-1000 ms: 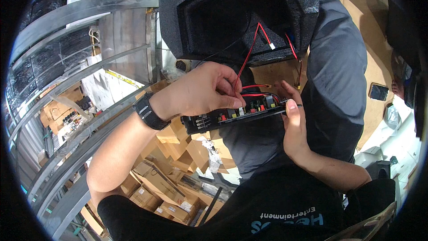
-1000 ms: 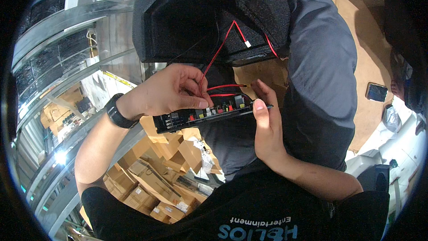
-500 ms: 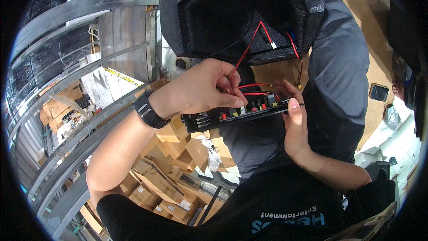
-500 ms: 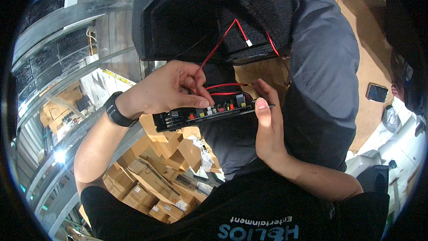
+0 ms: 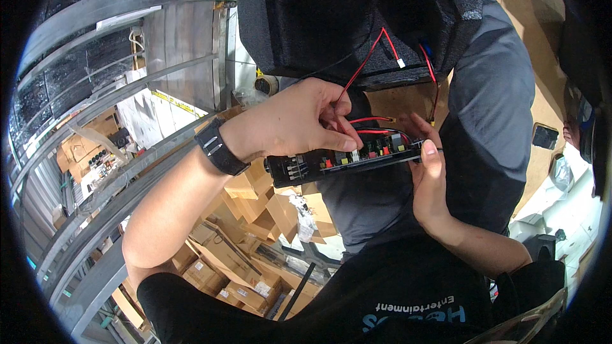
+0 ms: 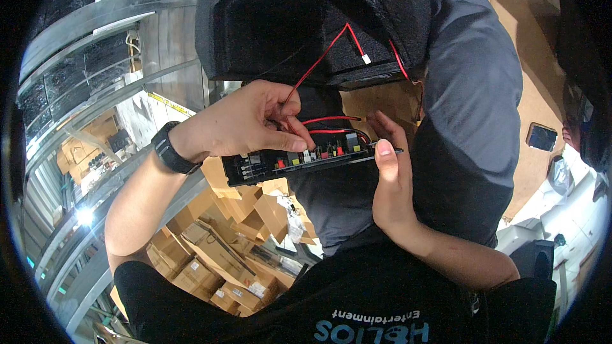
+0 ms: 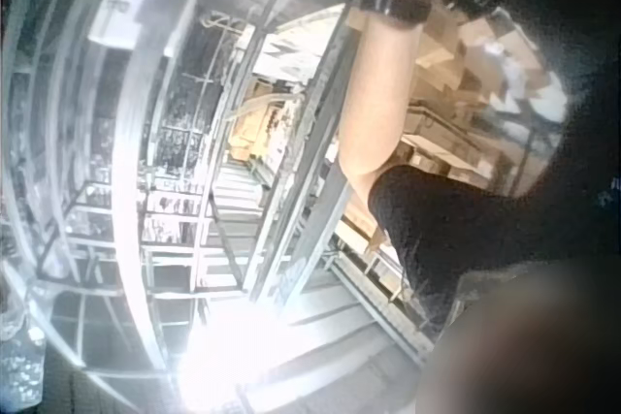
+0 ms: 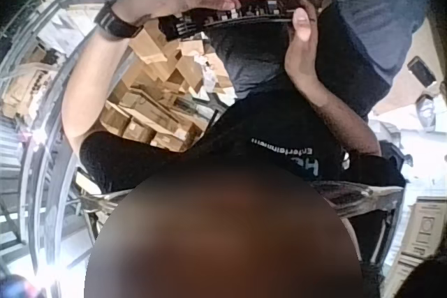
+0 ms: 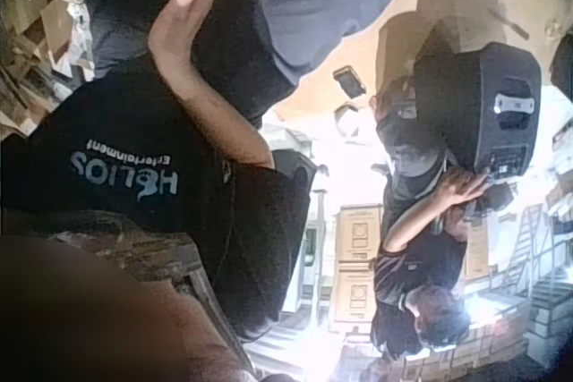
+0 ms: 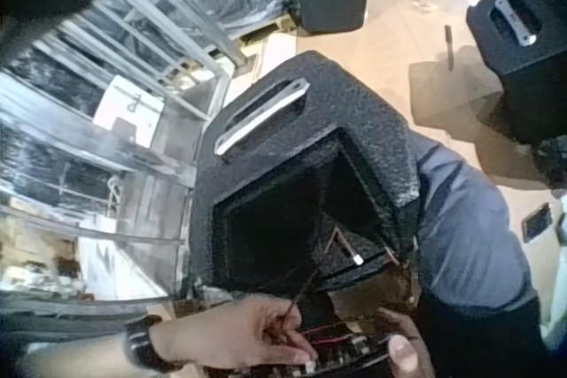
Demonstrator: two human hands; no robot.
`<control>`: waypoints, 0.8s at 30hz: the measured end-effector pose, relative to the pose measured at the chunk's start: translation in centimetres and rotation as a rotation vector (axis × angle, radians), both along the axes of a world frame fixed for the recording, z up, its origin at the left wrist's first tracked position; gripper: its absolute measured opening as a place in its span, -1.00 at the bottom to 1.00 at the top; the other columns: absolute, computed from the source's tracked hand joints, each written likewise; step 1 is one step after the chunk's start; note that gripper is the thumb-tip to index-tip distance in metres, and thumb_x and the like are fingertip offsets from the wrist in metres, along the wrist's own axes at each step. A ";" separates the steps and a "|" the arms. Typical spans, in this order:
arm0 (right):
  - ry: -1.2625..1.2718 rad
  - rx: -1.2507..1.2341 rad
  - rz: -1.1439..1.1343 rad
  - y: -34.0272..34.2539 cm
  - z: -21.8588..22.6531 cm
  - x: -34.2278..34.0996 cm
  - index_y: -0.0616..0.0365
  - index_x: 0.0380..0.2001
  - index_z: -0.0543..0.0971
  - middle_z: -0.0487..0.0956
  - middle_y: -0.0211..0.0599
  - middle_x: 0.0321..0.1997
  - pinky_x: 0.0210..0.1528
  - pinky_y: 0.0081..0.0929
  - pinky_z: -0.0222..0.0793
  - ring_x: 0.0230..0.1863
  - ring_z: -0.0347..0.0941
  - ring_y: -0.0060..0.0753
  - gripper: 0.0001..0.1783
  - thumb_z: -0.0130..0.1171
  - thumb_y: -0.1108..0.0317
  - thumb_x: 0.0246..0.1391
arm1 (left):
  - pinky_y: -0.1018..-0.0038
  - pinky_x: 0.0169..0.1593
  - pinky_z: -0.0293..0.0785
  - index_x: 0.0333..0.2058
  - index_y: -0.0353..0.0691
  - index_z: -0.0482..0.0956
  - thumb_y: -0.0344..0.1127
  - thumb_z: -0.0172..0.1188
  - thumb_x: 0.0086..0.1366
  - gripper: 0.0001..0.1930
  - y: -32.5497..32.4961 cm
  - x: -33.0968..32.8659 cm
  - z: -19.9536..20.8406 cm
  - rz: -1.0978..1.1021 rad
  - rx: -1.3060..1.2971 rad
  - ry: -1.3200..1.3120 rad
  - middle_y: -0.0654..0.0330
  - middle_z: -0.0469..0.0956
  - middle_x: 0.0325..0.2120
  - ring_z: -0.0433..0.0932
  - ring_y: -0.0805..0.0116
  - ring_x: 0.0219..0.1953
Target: The person unpacks a circuit board from a plastic bag, connects wires to the board, and uses a lighter to heat-shrink tubing on the connections. The person then places the board into a black enclosure and secures it.
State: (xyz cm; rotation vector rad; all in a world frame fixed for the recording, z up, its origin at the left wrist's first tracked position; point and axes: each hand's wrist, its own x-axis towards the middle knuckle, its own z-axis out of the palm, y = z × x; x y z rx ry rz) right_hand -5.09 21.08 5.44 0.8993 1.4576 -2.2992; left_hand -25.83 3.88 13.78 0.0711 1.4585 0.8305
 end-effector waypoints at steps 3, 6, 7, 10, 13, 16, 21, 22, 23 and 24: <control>0.017 0.000 0.001 -0.1 -0.2 0.1 0.30 0.47 0.17 0.30 0.07 0.47 0.51 -0.19 0.10 0.50 0.24 -0.14 -0.06 -0.15 -0.32 0.39 | 0.55 -0.06 0.70 -0.39 -0.15 0.26 -0.51 0.40 0.34 -0.61 0.0 -0.1 -0.1 -0.021 -0.014 -0.023 0.04 0.73 -0.30 0.75 0.31 -0.01; 0.013 0.009 0.011 -0.1 -0.3 0.1 0.30 0.46 0.18 0.30 0.06 0.47 0.51 -0.20 0.11 0.50 0.24 -0.15 -0.07 -0.17 -0.32 0.39 | 0.55 -0.06 0.70 -0.39 -0.14 0.25 -0.50 0.41 0.33 -0.60 0.0 -0.1 -0.1 -0.047 -0.016 -0.012 0.04 0.74 -0.29 0.76 0.31 -0.02; 0.016 0.015 0.022 0.0 -0.3 0.1 0.29 0.46 0.17 0.29 0.06 0.48 0.51 -0.20 0.11 0.50 0.23 -0.15 -0.07 -0.18 -0.32 0.40 | 0.56 -0.07 0.70 -0.39 -0.14 0.26 -0.50 0.41 0.33 -0.60 0.0 -0.1 -0.2 -0.048 -0.019 -0.014 0.04 0.74 -0.29 0.76 0.31 -0.02; 0.019 0.024 0.045 0.2 -0.3 0.0 0.29 0.47 0.17 0.27 0.07 0.50 0.51 -0.20 0.11 0.51 0.22 -0.15 -0.08 -0.21 -0.32 0.41 | 0.57 -0.07 0.70 -0.39 -0.14 0.26 -0.49 0.42 0.33 -0.61 0.0 -0.1 -0.2 -0.057 -0.004 -0.012 0.05 0.74 -0.30 0.76 0.31 -0.03; 0.029 0.025 0.052 0.2 -0.1 0.0 0.27 0.48 0.16 0.25 0.07 0.51 0.52 -0.17 0.10 0.52 0.21 -0.14 -0.08 -0.23 -0.33 0.42 | 0.58 -0.08 0.69 -0.38 -0.14 0.27 -0.49 0.42 0.33 -0.61 0.0 -0.1 -0.2 -0.076 -0.011 0.006 0.07 0.74 -0.31 0.76 0.31 -0.03; 0.055 -0.011 0.004 0.0 -0.1 0.2 0.29 0.46 0.19 0.28 0.07 0.49 0.54 -0.17 0.07 0.52 0.21 -0.13 -0.14 -0.12 -0.22 0.41 | 0.59 -0.10 0.67 -0.38 -0.14 0.28 -0.47 0.42 0.33 -0.62 0.0 -0.1 -0.1 -0.095 -0.021 0.014 0.09 0.74 -0.31 0.76 0.33 -0.03; 0.260 0.001 0.002 -0.3 -0.3 0.5 0.30 0.47 0.13 0.23 0.07 0.52 0.61 -0.19 -0.04 0.54 0.20 -0.11 0.08 0.56 0.18 0.06 | 0.64 -0.18 0.59 -0.34 -0.16 0.32 -0.45 0.43 0.33 -0.65 -0.1 -0.2 0.0 -0.084 -0.016 -0.026 0.10 0.75 -0.31 0.75 0.43 -0.07; 0.268 0.048 0.031 -0.3 -0.5 0.5 0.26 0.48 0.08 0.17 0.08 0.55 0.62 -0.16 -0.02 0.55 0.18 -0.09 0.37 0.78 0.31 -0.31 | 0.65 -0.20 0.56 -0.33 -0.17 0.35 -0.44 0.45 0.33 -0.66 -0.2 -0.2 0.0 -0.105 -0.026 -0.012 0.12 0.75 -0.31 0.73 0.48 -0.11; 0.261 0.077 0.048 -0.4 -0.5 0.5 0.26 0.47 0.09 0.18 0.08 0.54 0.61 -0.16 0.02 0.55 0.19 -0.09 0.35 0.78 0.30 -0.31 | 0.65 -0.22 0.53 -0.32 -0.18 0.37 -0.43 0.46 0.32 -0.67 -0.2 -0.2 0.0 -0.124 -0.028 0.002 0.13 0.76 -0.31 0.72 0.53 -0.14; 0.251 0.088 0.046 -0.5 -0.5 0.5 0.26 0.46 0.11 0.20 0.08 0.52 0.59 -0.16 0.05 0.54 0.20 -0.08 0.34 0.78 0.30 -0.32 | 0.66 -0.23 0.51 -0.31 -0.19 0.39 -0.41 0.47 0.31 -0.68 -0.2 -0.3 -0.1 -0.143 -0.031 0.017 0.14 0.76 -0.31 0.70 0.57 -0.18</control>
